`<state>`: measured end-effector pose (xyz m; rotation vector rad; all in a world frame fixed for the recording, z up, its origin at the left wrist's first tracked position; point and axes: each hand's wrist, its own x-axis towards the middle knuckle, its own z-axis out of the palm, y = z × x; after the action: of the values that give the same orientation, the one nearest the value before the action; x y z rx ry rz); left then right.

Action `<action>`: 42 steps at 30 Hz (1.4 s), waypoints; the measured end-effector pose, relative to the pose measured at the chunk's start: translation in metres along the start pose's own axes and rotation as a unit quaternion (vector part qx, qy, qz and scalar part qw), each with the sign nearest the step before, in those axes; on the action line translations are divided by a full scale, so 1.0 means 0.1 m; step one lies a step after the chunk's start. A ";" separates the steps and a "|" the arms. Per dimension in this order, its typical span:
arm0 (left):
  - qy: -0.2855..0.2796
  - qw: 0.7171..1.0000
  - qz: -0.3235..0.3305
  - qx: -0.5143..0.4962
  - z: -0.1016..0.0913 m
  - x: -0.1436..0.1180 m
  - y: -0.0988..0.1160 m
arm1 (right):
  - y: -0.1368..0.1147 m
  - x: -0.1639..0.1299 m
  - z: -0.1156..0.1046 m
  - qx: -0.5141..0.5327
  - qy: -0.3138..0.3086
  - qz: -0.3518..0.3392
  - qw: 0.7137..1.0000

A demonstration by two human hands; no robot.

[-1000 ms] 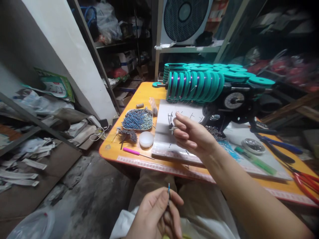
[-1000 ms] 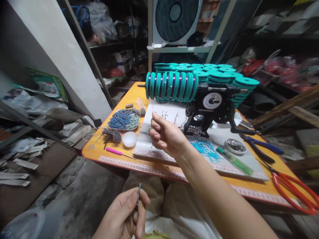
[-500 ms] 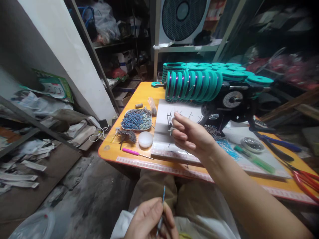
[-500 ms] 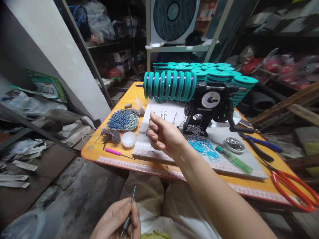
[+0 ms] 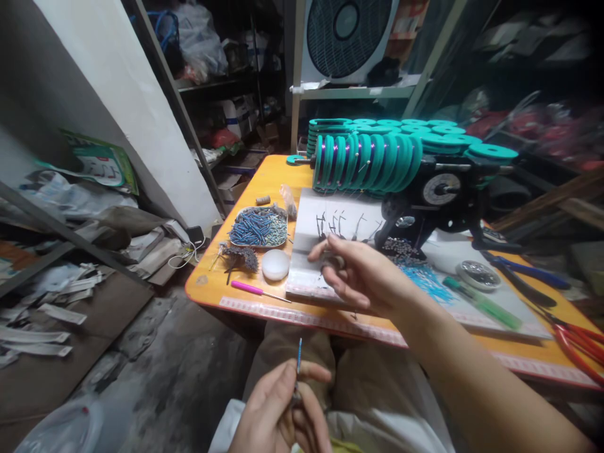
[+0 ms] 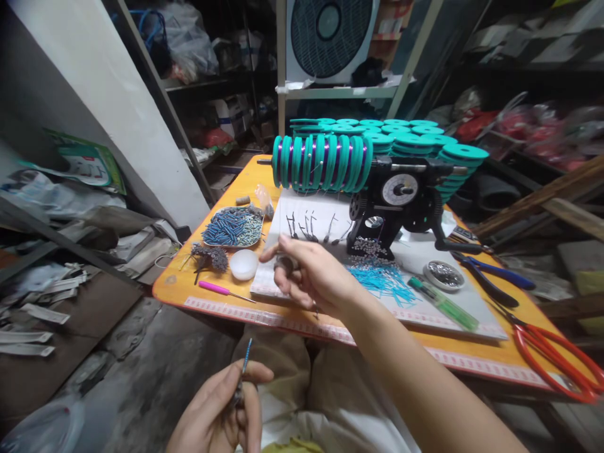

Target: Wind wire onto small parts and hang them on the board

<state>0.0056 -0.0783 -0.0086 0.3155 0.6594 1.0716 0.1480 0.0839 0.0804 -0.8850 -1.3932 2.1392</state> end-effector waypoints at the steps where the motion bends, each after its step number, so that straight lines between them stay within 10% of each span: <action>1: 0.005 1.000 0.004 0.001 -0.01 0.00 0.00 | 0.06 -0.04 0.01 -0.018 -0.007 0.015 1.000; 9: 0.007 1.000 0.008 0.004 -0.05 0.00 -0.05 | 0.56 -0.25 0.24 -0.105 -0.111 0.100 0.983; 25: -0.007 0.992 0.000 0.126 -0.11 -0.01 -0.04 | 0.79 -0.29 0.32 -0.018 -0.031 0.085 0.996; 30: 0.125 0.819 0.234 0.508 0.02 0.13 0.34 | 0.64 -0.42 0.27 -0.210 0.000 0.028 0.977; 32: 0.145 0.848 0.266 0.435 0.19 0.31 0.50 | 0.56 -0.48 0.26 -0.335 0.015 0.008 0.942; 37: -0.031 0.956 0.194 0.216 0.60 0.83 0.79 | 0.23 -0.53 0.10 -0.495 0.123 -0.059 0.858; 40: -0.059 0.954 0.183 0.229 0.67 1.00 0.86 | -0.08 -0.40 -0.05 -0.397 0.247 -0.109 0.877; 42: -0.059 0.950 0.187 0.245 0.66 1.04 0.87 | -0.26 -0.25 -0.13 -0.250 0.213 -0.123 0.936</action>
<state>0.0189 0.0585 0.0537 0.9584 0.7724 1.2271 0.1752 0.0867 0.1075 -1.1952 -1.7227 1.3166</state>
